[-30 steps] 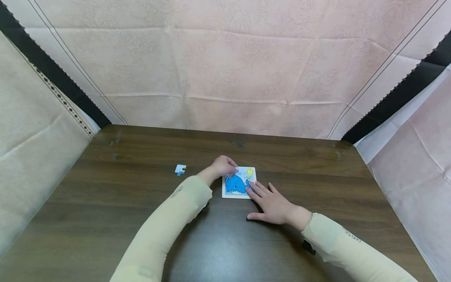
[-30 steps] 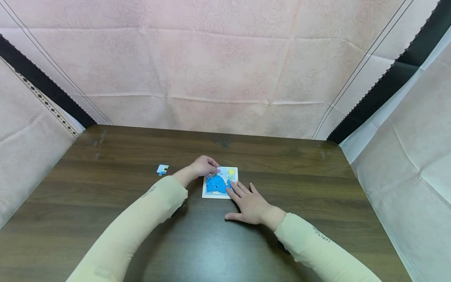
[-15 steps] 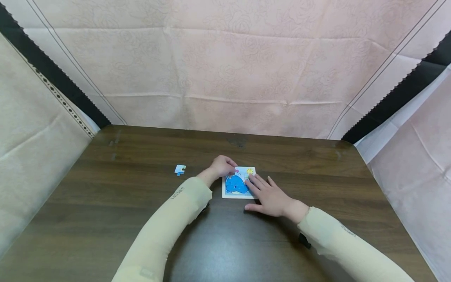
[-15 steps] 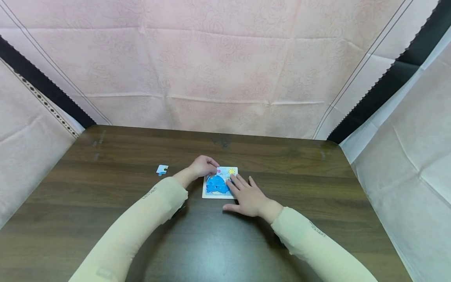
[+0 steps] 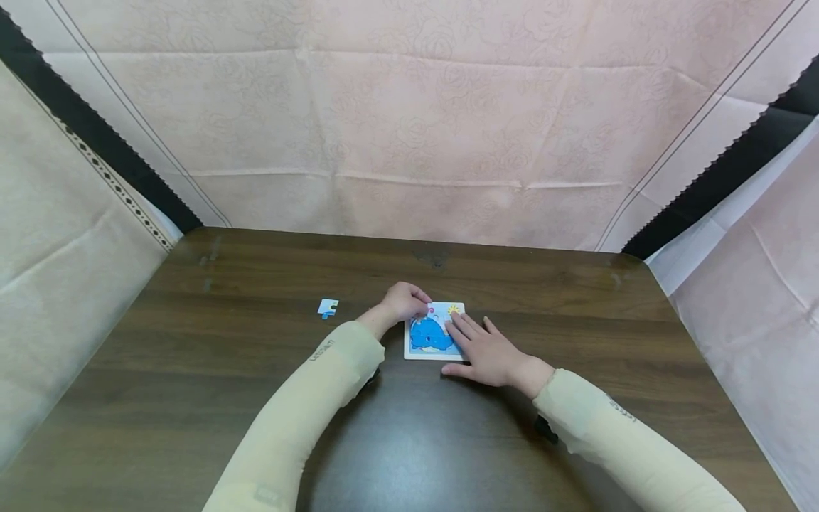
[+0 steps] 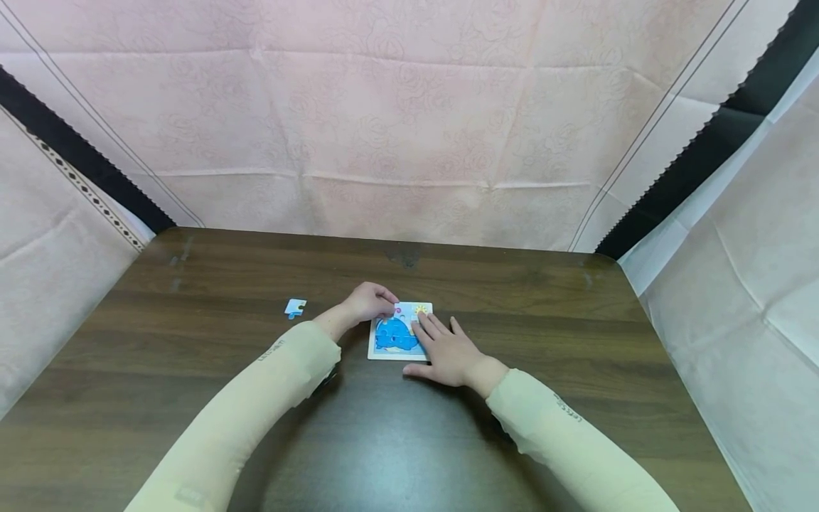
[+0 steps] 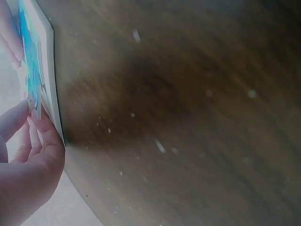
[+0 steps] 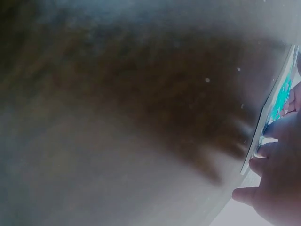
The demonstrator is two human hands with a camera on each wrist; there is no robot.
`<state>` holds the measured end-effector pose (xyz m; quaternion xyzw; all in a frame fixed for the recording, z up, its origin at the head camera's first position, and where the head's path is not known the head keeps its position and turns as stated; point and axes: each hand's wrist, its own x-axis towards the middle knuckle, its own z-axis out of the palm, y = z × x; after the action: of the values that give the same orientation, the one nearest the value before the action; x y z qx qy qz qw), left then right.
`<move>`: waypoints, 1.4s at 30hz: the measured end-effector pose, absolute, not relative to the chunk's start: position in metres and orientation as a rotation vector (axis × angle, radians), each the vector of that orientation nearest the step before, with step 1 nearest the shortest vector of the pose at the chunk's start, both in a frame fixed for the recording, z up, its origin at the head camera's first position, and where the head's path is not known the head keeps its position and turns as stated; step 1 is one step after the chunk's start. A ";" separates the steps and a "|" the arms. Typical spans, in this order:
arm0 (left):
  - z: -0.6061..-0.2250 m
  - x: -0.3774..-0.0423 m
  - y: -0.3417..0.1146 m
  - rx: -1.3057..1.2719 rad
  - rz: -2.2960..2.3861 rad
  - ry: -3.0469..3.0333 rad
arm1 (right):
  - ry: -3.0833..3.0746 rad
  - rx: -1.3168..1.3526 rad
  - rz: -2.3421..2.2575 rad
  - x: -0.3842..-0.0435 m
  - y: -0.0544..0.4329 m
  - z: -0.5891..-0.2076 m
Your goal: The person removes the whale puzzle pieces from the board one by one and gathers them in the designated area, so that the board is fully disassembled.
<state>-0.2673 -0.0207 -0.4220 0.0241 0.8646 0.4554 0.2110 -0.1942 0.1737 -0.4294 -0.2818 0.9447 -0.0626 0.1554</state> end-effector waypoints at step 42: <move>-0.412 -0.278 -0.067 -0.030 1.386 2.269 | 2.694 -0.827 -0.169 -0.196 0.175 -0.433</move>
<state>-0.2783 -0.0671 -0.4116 -0.0108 0.8285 0.5063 0.2389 -0.1956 0.1753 -0.4335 -0.2891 0.9422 -0.0590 0.1587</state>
